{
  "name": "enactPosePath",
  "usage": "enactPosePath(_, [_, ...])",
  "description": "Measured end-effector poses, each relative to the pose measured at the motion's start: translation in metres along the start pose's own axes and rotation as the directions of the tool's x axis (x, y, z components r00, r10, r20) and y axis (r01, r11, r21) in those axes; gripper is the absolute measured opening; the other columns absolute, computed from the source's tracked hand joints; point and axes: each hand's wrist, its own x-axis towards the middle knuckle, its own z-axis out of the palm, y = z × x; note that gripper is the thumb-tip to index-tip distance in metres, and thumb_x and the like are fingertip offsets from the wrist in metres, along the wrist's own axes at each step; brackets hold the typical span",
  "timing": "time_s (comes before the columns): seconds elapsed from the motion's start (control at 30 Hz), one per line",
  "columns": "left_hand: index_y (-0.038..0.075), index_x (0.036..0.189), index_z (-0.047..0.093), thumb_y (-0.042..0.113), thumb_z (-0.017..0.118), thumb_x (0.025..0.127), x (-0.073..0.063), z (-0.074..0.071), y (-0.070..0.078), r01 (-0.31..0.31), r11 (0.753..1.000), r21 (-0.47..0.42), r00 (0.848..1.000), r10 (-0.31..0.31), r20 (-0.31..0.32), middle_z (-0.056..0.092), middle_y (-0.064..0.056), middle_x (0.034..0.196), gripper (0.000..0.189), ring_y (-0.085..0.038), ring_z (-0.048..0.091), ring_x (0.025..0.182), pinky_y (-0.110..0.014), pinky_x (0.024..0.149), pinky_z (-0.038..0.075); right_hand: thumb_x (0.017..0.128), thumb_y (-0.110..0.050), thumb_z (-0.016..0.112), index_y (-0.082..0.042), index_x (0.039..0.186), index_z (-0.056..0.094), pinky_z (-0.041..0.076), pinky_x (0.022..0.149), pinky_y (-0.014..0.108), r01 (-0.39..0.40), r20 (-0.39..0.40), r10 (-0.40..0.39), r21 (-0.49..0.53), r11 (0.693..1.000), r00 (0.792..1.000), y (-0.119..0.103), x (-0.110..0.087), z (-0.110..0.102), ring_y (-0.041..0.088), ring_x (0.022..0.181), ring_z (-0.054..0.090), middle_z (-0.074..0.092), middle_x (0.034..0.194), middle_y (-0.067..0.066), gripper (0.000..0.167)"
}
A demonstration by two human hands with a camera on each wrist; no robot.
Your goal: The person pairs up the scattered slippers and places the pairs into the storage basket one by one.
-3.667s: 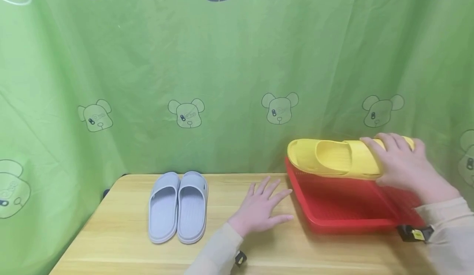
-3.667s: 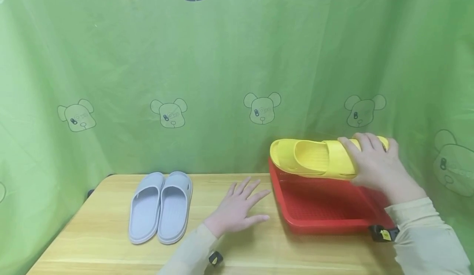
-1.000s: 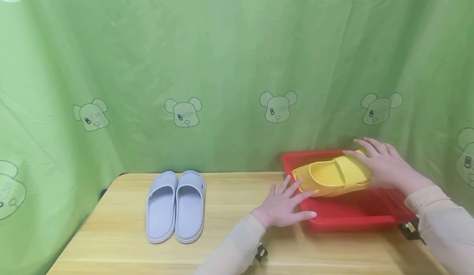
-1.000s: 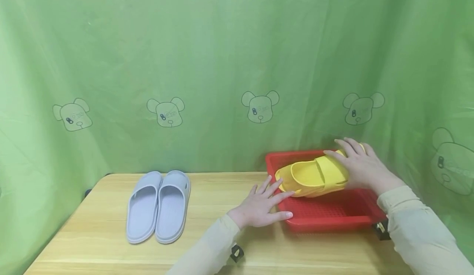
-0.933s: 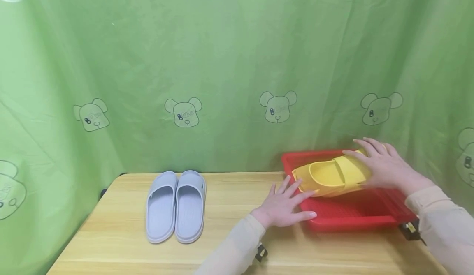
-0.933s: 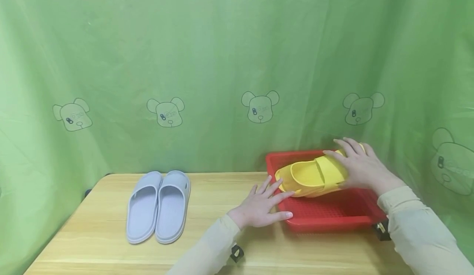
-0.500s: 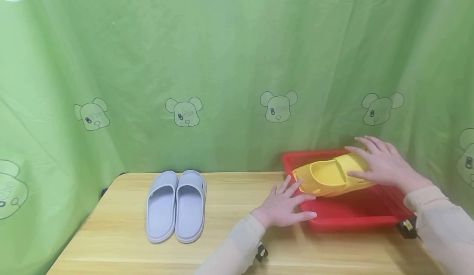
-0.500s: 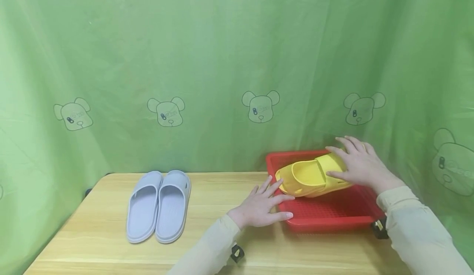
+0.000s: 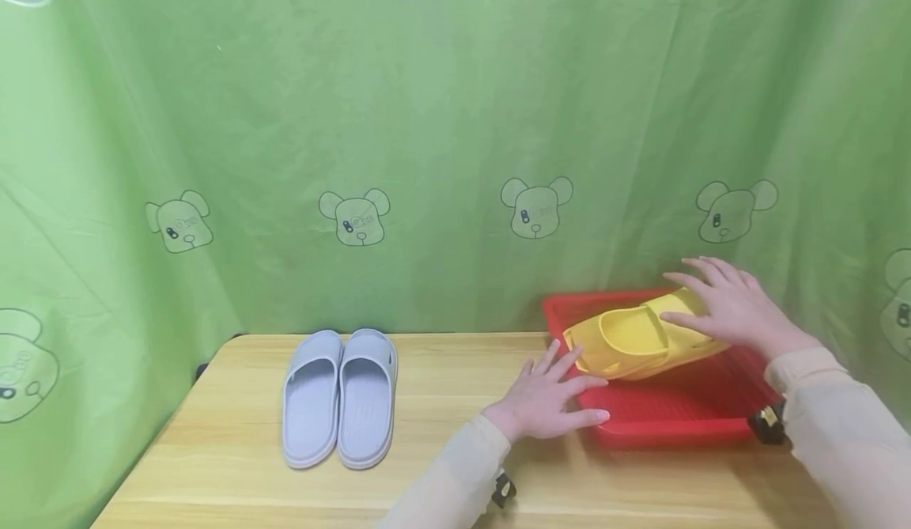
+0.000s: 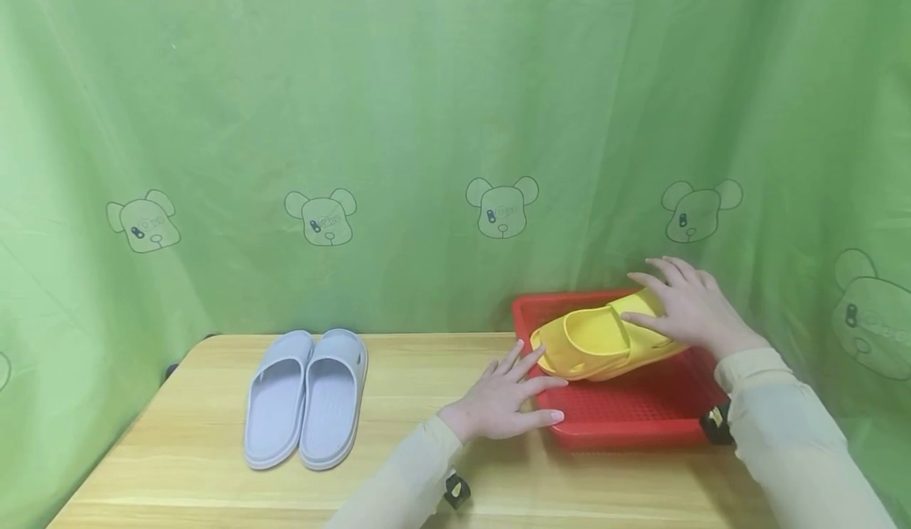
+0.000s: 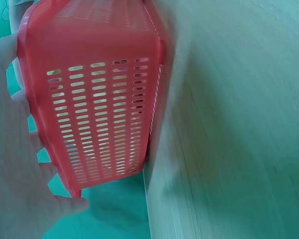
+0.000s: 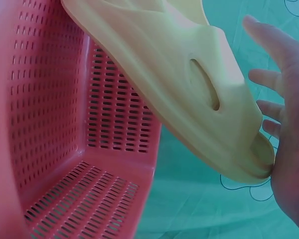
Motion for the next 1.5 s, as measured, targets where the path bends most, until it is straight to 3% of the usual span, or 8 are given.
enactPosePath(0.67, [0.055, 0.135, 0.044, 0.073, 0.035, 0.092, 0.001, 0.003, -0.006, 0.008, 0.999, -0.035, 1.000, -0.008, -0.007, -0.001, 0.015, 0.165, 0.047, -0.024, -0.004, 0.154, -0.060, 0.117, 0.025, 0.088, -0.061, 0.058, -0.010, 0.144, 0.044, 0.020, 0.102, 0.076, -0.054, 0.052, 0.051, 0.056, 0.997, 0.997, 0.015, 0.022, 0.013, 0.050, 0.137, 0.025, 0.031, 0.151, 0.027, 0.077])
enactPosePath(1.0, [0.052, 0.136, 0.046, 0.071, 0.035, 0.093, 0.000, 0.006, -0.007, -0.005, 0.999, -0.043, 1.000, 0.005, -0.008, 0.005, 0.009, 0.166, 0.048, -0.025, -0.004, 0.154, -0.061, 0.117, 0.025, 0.089, -0.064, 0.055, -0.010, 0.142, 0.046, 0.024, 0.099, 0.074, -0.086, 0.064, 0.081, 0.085, 0.993, 0.995, 0.023, 0.029, 0.021, 0.050, 0.136, 0.026, 0.033, 0.150, 0.027, 0.077])
enactPosePath(1.5, [0.051, 0.135, 0.047, 0.070, 0.037, 0.093, 0.001, 0.004, -0.006, -0.012, 0.999, -0.040, 1.000, 0.012, -0.014, 0.004, 0.012, 0.166, 0.048, -0.026, -0.002, 0.154, -0.059, 0.116, 0.028, 0.091, -0.066, 0.048, -0.006, 0.141, 0.048, 0.028, 0.095, 0.077, -0.121, 0.105, 0.113, 0.073, 0.990, 0.988, 0.044, 0.043, 0.036, 0.053, 0.132, 0.029, 0.036, 0.147, 0.030, 0.078])
